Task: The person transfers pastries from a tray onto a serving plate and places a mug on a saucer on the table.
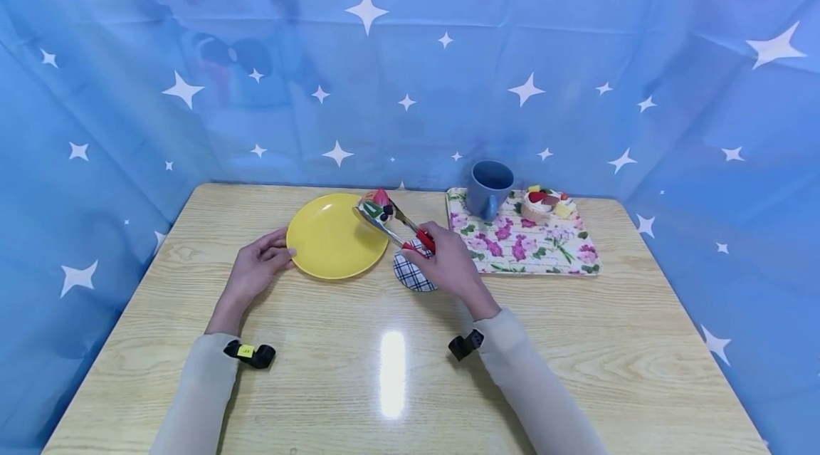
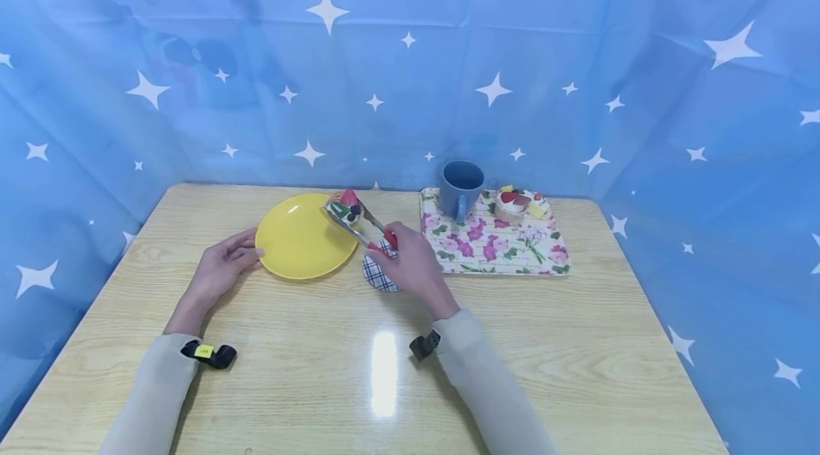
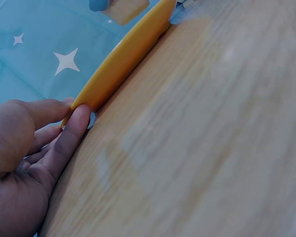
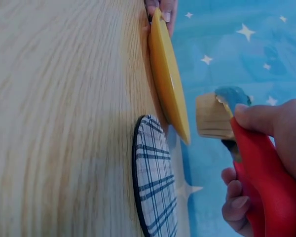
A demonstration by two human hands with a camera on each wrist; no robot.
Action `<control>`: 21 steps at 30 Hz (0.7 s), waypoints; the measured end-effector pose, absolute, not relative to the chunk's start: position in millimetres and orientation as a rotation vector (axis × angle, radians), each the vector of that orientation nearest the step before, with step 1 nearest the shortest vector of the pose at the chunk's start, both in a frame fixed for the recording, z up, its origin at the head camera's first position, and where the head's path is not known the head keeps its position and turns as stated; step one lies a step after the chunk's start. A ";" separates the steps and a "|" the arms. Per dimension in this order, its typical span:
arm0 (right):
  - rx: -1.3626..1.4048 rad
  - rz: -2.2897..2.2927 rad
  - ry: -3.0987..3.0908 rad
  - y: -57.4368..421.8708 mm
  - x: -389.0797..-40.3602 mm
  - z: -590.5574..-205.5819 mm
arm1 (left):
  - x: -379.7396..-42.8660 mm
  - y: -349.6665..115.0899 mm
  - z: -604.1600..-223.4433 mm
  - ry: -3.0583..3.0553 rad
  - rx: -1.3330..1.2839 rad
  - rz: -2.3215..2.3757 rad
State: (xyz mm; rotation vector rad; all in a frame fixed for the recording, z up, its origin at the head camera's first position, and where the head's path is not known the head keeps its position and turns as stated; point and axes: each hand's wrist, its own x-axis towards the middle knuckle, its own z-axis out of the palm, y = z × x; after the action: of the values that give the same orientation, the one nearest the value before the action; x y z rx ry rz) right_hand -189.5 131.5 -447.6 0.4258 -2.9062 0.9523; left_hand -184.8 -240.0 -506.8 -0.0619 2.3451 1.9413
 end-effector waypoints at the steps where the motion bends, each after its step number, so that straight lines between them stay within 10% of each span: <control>1: 0.438 0.952 -2.901 130.4 -190.7 -447.7 | -184.6 -240.1 -506.2 2.343 -0.063 1.942; 21: 0.445 0.892 -2.916 106.8 -202.5 -445.8 | -184.5 -239.9 -508.0 2.347 -0.057 1.943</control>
State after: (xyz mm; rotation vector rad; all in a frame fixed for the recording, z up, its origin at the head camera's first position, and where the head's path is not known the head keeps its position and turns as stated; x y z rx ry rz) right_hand -202.5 106.8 -445.8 0.4453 -2.9163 0.8925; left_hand -184.5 -239.9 -508.0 -0.0575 2.3474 1.9432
